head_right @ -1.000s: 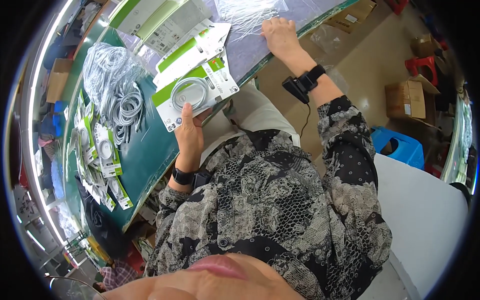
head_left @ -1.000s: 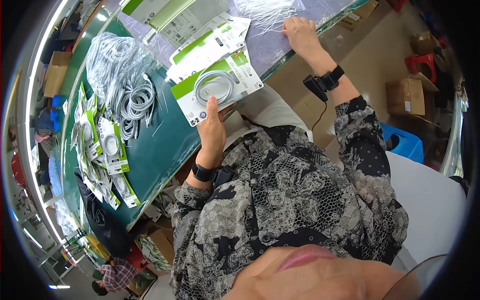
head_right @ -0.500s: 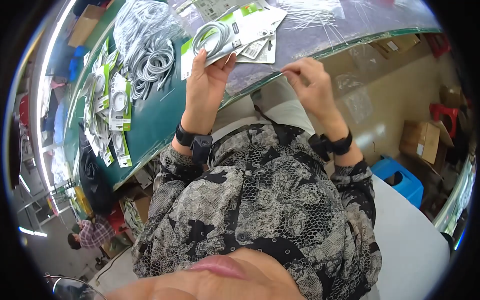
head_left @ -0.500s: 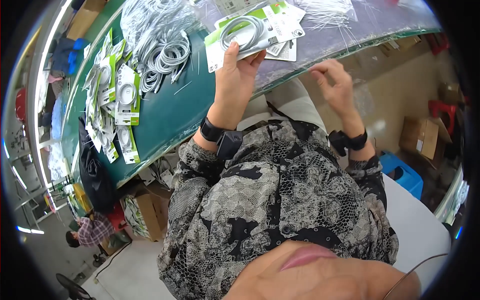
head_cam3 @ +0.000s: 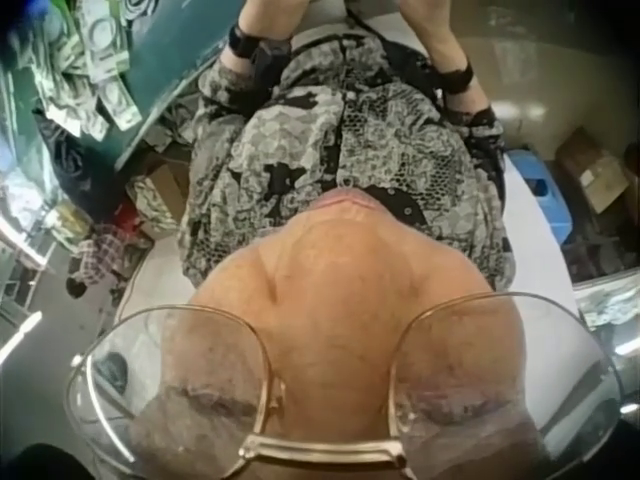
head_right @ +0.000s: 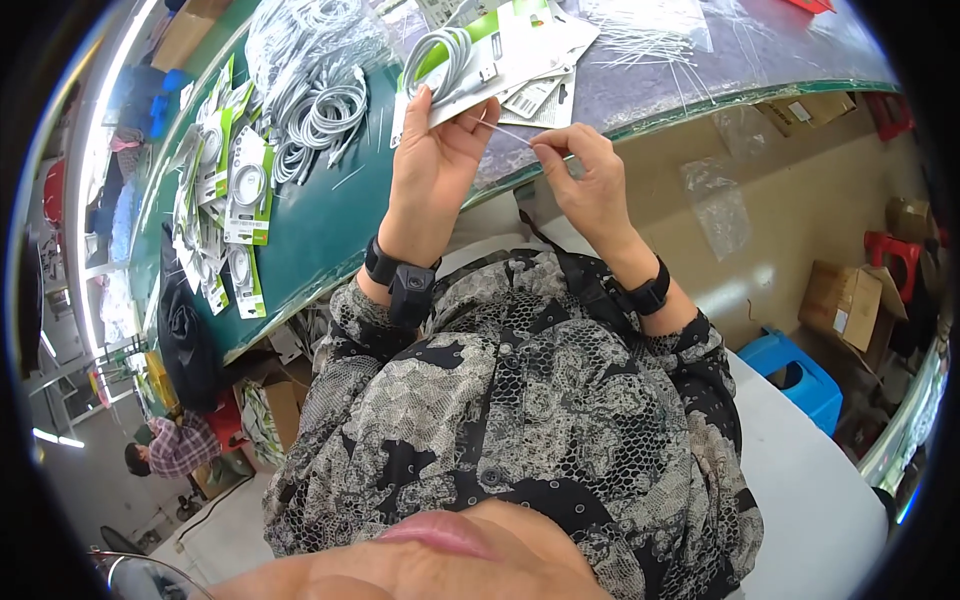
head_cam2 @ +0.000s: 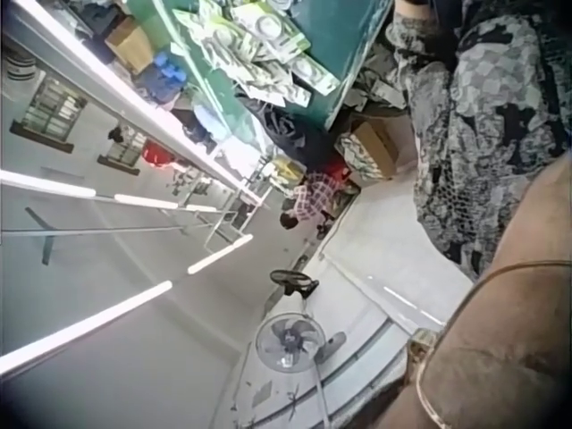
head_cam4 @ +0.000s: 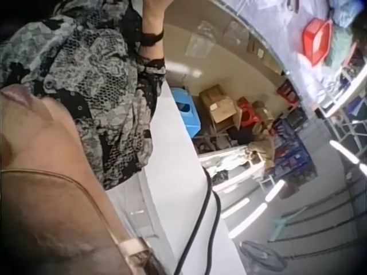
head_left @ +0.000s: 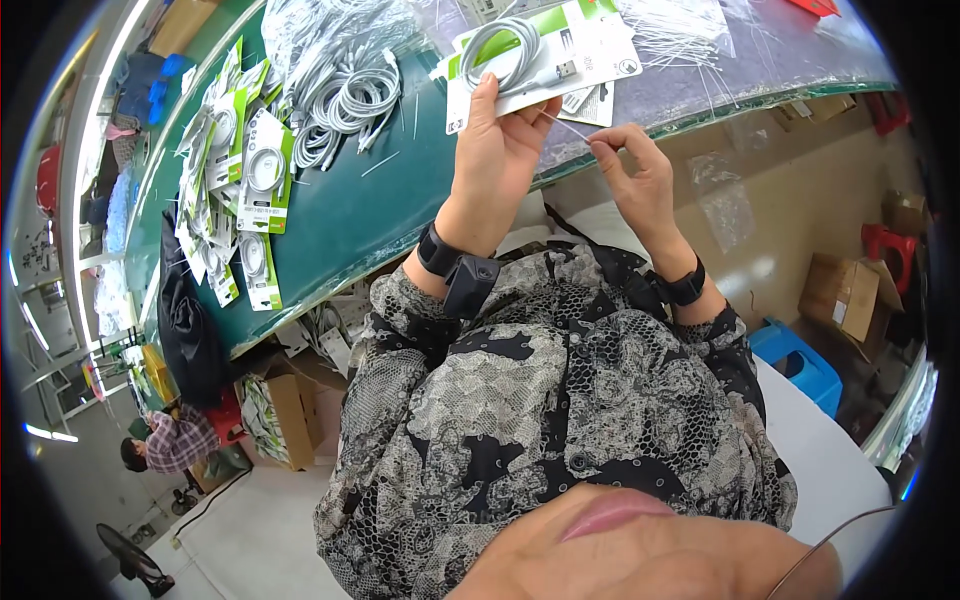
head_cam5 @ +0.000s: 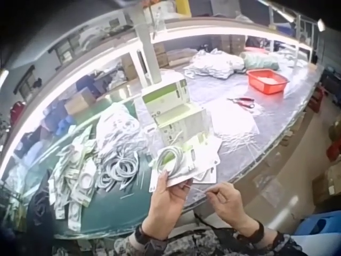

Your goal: The person packages a cable by aligning it onto a cardboard backing and threading a plastic tie through the holes to pull it tight. They then turn the package over, thread a second plastic tie through the remaining holes, and pull it tight by hand.

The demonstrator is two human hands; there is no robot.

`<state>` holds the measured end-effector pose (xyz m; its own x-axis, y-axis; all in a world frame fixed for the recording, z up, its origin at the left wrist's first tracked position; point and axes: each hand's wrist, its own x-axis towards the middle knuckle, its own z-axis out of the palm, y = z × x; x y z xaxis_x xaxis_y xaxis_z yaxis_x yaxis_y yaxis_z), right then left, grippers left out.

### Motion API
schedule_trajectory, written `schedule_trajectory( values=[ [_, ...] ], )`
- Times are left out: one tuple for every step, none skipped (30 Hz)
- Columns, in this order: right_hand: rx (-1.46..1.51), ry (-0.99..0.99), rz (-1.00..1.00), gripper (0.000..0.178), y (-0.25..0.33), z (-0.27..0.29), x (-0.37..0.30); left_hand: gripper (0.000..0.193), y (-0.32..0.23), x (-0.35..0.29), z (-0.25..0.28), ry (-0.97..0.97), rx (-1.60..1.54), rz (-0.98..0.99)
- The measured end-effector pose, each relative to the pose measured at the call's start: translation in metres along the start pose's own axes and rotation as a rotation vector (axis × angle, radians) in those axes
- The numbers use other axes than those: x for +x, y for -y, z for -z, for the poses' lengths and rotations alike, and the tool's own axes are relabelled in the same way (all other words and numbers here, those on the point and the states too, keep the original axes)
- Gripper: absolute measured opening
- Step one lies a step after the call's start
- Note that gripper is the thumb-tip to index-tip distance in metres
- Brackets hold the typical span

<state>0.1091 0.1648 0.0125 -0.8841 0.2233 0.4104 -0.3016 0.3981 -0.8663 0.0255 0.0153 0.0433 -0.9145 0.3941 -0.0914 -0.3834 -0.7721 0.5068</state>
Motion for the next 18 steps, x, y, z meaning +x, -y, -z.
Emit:
schedule_trajectory(
  values=[
    [0.001, 0.004, 0.002, 0.005, 0.0, -0.001, 0.0, 0.031, 0.0, 0.0, 0.0, -0.013, -0.03, 0.018],
    [0.003, -0.002, -0.003, 0.005, 0.001, 0.0, 0.001, 0.031, 0.002, 0.0, -0.001, -0.015, -0.033, 0.015],
    [0.004, -0.008, -0.008, 0.006, 0.001, 0.0, 0.001, 0.03, 0.002, 0.0, -0.002, -0.036, -0.047, 0.01],
    [0.005, -0.015, -0.012, 0.006, 0.002, 0.001, 0.001, 0.029, 0.003, -0.001, -0.003, -0.057, -0.063, 0.005],
    [0.004, -0.015, -0.014, 0.006, 0.002, -0.003, 0.001, 0.029, 0.001, 0.0, -0.001, -0.076, -0.075, 0.007],
    [0.003, -0.017, -0.022, 0.006, 0.002, -0.007, 0.002, 0.029, 0.0, 0.001, 0.001, -0.076, -0.076, 0.009],
    [0.002, -0.018, -0.03, 0.007, 0.002, -0.01, 0.002, 0.029, -0.002, 0.001, 0.003, -0.076, -0.089, 0.019],
    [0.002, -0.015, -0.037, 0.007, 0.002, -0.011, 0.003, 0.029, -0.003, 0.001, 0.004, -0.079, -0.104, 0.024],
    [0.001, -0.011, -0.036, 0.007, 0.002, -0.012, 0.003, 0.029, -0.003, 0.001, 0.004, -0.081, -0.119, 0.029],
    [0.003, -0.009, -0.036, 0.007, 0.001, -0.013, 0.003, 0.029, -0.003, 0.001, 0.004, -0.082, -0.121, 0.027],
    [0.006, -0.007, -0.036, 0.008, 0.0, -0.014, 0.003, 0.029, -0.004, 0.0, 0.004, -0.087, -0.121, 0.039],
    [0.008, -0.006, -0.036, 0.008, -0.001, -0.014, 0.004, 0.029, -0.004, -0.001, 0.003, -0.091, -0.12, 0.05],
    [0.007, -0.004, -0.034, 0.008, -0.001, -0.014, 0.004, 0.028, -0.004, -0.002, 0.003, -0.095, -0.12, 0.062],
    [0.014, -0.005, -0.049, 0.008, 0.0, -0.015, 0.004, 0.028, -0.004, -0.002, 0.003, -0.095, -0.12, 0.061],
    [0.021, -0.006, -0.063, 0.008, 0.002, -0.016, 0.004, 0.028, -0.004, -0.003, 0.004, -0.093, -0.133, 0.067],
    [0.027, -0.006, -0.077, 0.008, 0.003, -0.017, 0.005, 0.028, -0.004, -0.003, 0.005, -0.09, -0.147, 0.072],
    [0.029, -0.008, -0.08, 0.008, 0.002, -0.017, 0.005, 0.028, -0.004, -0.003, 0.005, -0.09, -0.157, 0.081],
    [0.038, -0.006, -0.088, 0.008, 0.001, -0.017, 0.005, 0.028, -0.003, -0.002, 0.005, -0.092, -0.155, 0.083]
  ],
)
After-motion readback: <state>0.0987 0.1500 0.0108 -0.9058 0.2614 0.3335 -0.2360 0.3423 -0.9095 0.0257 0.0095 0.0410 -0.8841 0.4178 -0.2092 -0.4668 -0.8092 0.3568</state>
